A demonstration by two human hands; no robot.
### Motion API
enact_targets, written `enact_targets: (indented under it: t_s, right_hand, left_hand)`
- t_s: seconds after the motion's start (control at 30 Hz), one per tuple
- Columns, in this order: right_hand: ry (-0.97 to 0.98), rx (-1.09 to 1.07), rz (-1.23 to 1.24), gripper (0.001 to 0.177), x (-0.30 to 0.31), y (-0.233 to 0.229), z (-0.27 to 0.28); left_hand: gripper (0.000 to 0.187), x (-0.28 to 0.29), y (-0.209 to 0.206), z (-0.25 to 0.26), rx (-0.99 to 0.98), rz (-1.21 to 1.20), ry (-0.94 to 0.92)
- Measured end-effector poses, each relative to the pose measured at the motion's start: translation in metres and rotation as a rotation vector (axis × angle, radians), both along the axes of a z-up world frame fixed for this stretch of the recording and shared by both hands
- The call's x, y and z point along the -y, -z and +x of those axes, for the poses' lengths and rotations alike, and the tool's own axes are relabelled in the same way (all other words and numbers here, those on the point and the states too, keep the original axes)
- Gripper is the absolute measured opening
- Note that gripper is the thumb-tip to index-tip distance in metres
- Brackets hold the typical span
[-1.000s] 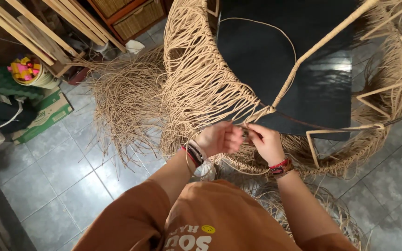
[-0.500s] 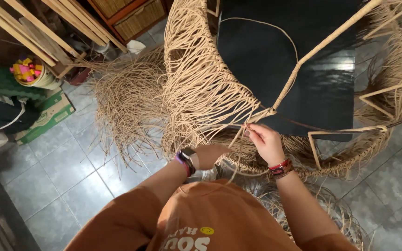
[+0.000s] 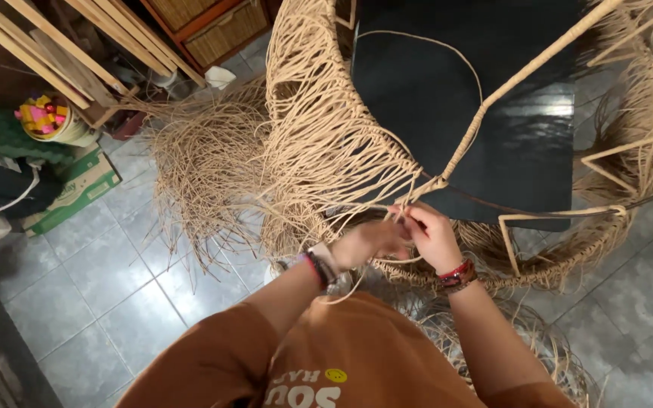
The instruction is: Weaving and tying natural fiber strands onto a circular frame to create a decorative furniture piece
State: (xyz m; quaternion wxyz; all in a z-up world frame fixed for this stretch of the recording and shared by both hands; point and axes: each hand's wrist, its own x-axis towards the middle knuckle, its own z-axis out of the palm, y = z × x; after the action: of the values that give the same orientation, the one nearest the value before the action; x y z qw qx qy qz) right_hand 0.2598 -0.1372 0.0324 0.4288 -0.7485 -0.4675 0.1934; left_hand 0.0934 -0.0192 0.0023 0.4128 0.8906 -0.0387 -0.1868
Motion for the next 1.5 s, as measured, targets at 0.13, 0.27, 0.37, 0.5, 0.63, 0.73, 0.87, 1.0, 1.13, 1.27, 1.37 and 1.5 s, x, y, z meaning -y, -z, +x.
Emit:
enact_targets:
  t_s: [0.13,0.27,0.37,0.5,0.63,0.73,0.87,1.0,1.13,1.27,1.37,1.5]
  right_hand:
    - [0.006,-0.001,0.022,0.013,-0.002,0.011,0.003]
    - [0.037,-0.063,0.037,0.014,-0.003,0.013,0.003]
    - [0.059,0.021,0.001,0.019,-0.002,0.012,0.004]
    - [0.052,-0.036,0.009,0.014,-0.007,-0.005,-0.002]
    - [0.055,0.016,-0.019,0.017,-0.001,0.004,0.002]
    - [0.046,0.032,-0.01,0.015,-0.003,-0.009,-0.008]
    - [0.044,0.043,-0.062,0.025,-0.006,-0.011,-0.006]
    - [0.036,0.02,-0.099,0.027,-0.005,-0.012,-0.005]
    - [0.031,0.014,-0.077,0.028,-0.006,-0.011,-0.005]
    - [0.028,-0.007,-0.06,0.024,0.002,0.005,0.002]
    - [0.025,0.058,-0.065,0.021,-0.009,-0.004,0.0]
    - [0.019,0.025,-0.036,0.018,-0.004,0.01,0.003]
  left_hand:
    - [0.048,-0.005,-0.012,-0.004,-0.08,0.158,0.147]
    - [0.046,-0.014,0.076,-0.021,-0.114,0.227,0.225]
    - [0.042,0.012,-0.008,0.031,0.02,-0.647,-0.726]
    - [0.027,0.027,0.188,-0.025,0.399,0.264,-0.046]
    - [0.04,0.027,0.111,-0.012,0.03,0.281,-0.223]
    - [0.03,0.003,0.097,0.017,0.349,-0.151,-0.366]
    - [0.027,0.05,0.277,-0.052,-0.186,1.06,0.214]
    - [0.066,-0.018,0.044,0.004,-0.155,-0.012,-0.071]
    - [0.032,-0.02,-0.01,0.007,-0.124,-0.092,-0.318]
    - [0.074,-0.015,0.132,-0.028,-0.217,0.371,0.137]
    - [0.031,-0.014,0.0,0.026,0.1,-1.152,-0.623]
    - [0.011,-0.012,0.12,-0.021,0.307,0.006,-0.182]
